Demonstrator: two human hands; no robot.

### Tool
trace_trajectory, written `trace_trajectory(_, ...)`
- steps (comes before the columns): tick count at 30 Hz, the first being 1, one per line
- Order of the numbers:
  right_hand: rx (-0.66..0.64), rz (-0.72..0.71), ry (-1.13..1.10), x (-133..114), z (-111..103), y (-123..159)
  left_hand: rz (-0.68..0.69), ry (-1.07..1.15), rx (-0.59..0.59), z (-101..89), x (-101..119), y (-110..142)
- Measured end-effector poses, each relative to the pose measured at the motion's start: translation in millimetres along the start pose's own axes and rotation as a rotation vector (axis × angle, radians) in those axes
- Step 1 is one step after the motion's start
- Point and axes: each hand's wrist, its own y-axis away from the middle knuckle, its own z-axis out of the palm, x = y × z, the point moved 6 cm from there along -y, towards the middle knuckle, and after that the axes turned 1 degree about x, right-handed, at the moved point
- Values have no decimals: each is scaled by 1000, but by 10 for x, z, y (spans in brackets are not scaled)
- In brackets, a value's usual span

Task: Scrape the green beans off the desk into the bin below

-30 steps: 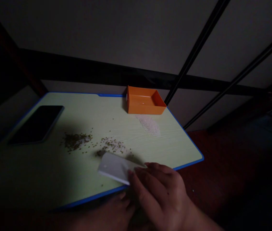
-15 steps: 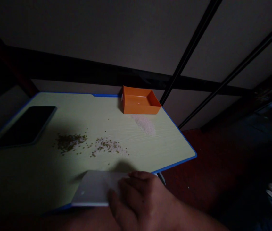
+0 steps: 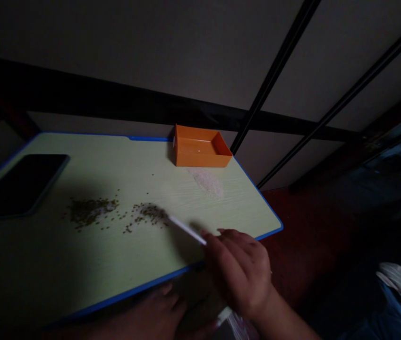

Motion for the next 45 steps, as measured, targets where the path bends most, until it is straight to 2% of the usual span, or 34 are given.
trace_trajectory(4, 15, 390, 201, 229, -62, 90, 71, -79, -64, -7, 48, 14)
trace_trajectory(10, -72, 616, 52, 345, 126, 36, 71, -136, -98, -41, 40, -10)
trace_trajectory(13, -103, 642, -29, 322, 253, -49, 80, -92, -92, 18, 26, -14)
trace_trajectory(18, -95, 650, -178, 247, 380, -140, 50, -75, 15, 63, 13, 8)
trace_trajectory(21, -60, 676, -237, 254, 357, -133, 60, -80, 10, 65, 23, 0)
trace_trajectory(28, -18, 764, -133, 389, 204, 70, 69, -103, -57, -17, 28, -34)
trace_trajectory(32, -50, 811, -188, 385, 240, 167, 59, -13, -52, -36, 36, -23)
trace_trajectory(37, -70, 776, -249, 297, 314, 165, 30, 37, 19, -82, 28, 5)
trace_trajectory(45, -114, 795, -426, 262, 484, 68, 60, 26, -29, 129, 19, -48)
